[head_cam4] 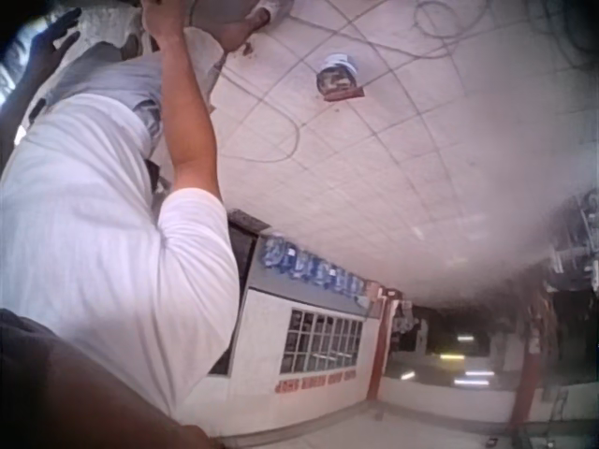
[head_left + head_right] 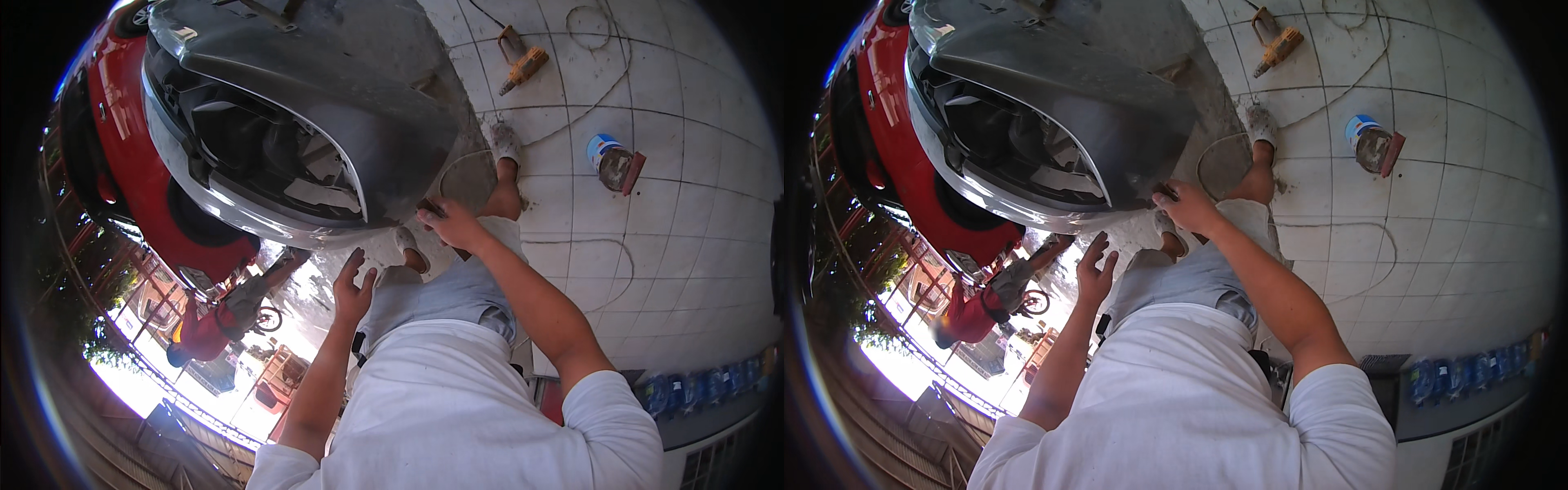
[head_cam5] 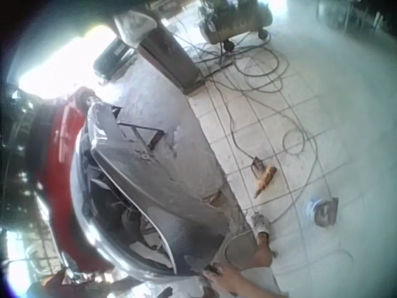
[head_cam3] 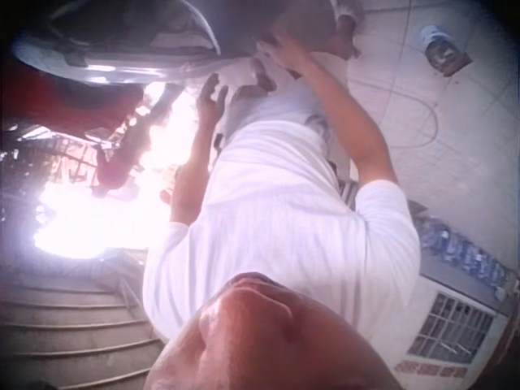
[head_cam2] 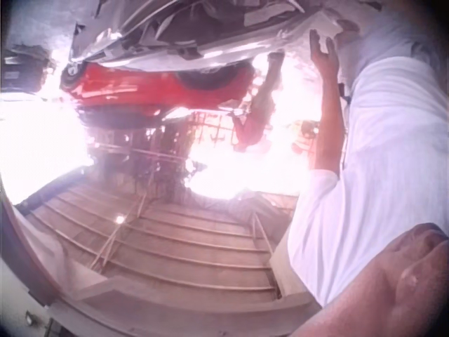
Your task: The person uses a heat gun on a silver car bumper, then sands the surface with sandpaper. They wipe the bumper with a cloth and apply a liquid from a can to clean the surface. The bumper remains on a stand in the garage.
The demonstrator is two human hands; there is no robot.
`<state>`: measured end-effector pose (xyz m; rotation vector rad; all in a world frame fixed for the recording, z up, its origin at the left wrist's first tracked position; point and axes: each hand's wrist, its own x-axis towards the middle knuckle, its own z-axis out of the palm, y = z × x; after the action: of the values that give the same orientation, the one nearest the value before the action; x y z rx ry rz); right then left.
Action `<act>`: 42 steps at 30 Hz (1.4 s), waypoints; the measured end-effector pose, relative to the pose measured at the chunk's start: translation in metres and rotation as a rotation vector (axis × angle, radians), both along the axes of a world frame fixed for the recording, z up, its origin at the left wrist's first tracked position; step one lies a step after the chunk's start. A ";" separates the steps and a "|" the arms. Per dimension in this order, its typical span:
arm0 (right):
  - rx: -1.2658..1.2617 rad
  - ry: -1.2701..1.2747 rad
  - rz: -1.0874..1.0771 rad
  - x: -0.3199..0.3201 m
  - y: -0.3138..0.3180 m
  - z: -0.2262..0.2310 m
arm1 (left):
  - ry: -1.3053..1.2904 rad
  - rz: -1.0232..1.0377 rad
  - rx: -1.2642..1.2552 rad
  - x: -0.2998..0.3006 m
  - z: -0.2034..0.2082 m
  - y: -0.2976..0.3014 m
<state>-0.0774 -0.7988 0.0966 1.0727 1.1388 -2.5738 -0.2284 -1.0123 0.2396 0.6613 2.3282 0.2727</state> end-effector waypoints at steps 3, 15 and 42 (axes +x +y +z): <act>-0.001 -0.007 -0.017 0.000 0.002 -0.005 | -0.041 0.014 -0.008 0.004 -0.001 0.013; -0.031 -0.083 0.068 -0.011 -0.002 0.027 | 0.095 -0.182 0.218 -0.002 -0.001 -0.032; 0.357 -0.371 -0.017 -0.083 -0.126 0.184 | 0.372 0.198 0.575 -0.157 -0.075 -0.120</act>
<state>-0.1605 -0.9250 0.2804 1.5561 1.5136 -2.0959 -0.3856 -1.1320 0.1642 0.8021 2.6896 1.0115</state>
